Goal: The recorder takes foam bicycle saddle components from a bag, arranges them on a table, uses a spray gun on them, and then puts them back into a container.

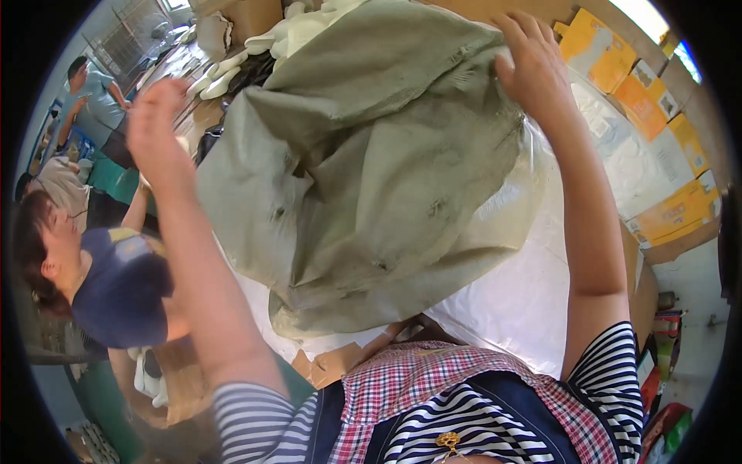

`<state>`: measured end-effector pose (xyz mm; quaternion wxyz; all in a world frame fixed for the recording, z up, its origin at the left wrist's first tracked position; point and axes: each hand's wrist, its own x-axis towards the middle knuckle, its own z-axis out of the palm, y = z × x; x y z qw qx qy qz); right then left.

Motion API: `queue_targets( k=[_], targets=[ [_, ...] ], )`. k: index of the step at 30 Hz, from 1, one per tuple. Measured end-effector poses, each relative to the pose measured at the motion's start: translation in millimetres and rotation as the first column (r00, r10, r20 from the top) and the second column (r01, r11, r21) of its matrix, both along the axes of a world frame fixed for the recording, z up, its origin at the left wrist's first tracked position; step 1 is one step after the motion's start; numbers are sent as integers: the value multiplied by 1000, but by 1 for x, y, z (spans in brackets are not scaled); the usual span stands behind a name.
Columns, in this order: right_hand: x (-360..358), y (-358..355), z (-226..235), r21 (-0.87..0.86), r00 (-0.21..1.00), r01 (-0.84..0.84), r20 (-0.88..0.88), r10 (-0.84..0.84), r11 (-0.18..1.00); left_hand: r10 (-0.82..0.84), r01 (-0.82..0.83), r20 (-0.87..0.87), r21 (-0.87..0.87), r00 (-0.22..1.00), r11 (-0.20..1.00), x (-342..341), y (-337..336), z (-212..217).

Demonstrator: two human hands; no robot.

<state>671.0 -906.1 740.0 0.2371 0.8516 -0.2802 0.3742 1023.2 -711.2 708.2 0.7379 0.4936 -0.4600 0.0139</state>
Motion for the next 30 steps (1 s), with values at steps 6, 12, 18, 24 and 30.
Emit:
queue_targets(
  k=[6, 12, 18, 24, 30],
  targets=[
    [139, 71, -104, 730, 609, -415, -220, 762, 543, -372, 252, -29, 786, 928, 565, -68, -26, -142],
    [96, 15, -129, 813, 361, 240, -582, 728, 531, -624, 95, 36, 980, 780, 176, -58, 9, -204],
    [52, 67, -63, 899, 250, 273, -411, 877, 343, -649, 746, -620, 655, 440, -119, -113, 90, -145],
    [66, 91, -135, 770, 358, -185, -526, 771, 611, -423, 239, -123, 943, 898, 233, -147, 60, -240],
    [-17, 104, -70, 776, 475, -74, -525, 706, 626, -640, 48, 2, 997, 768, 61, -164, 75, -215]
  ],
)
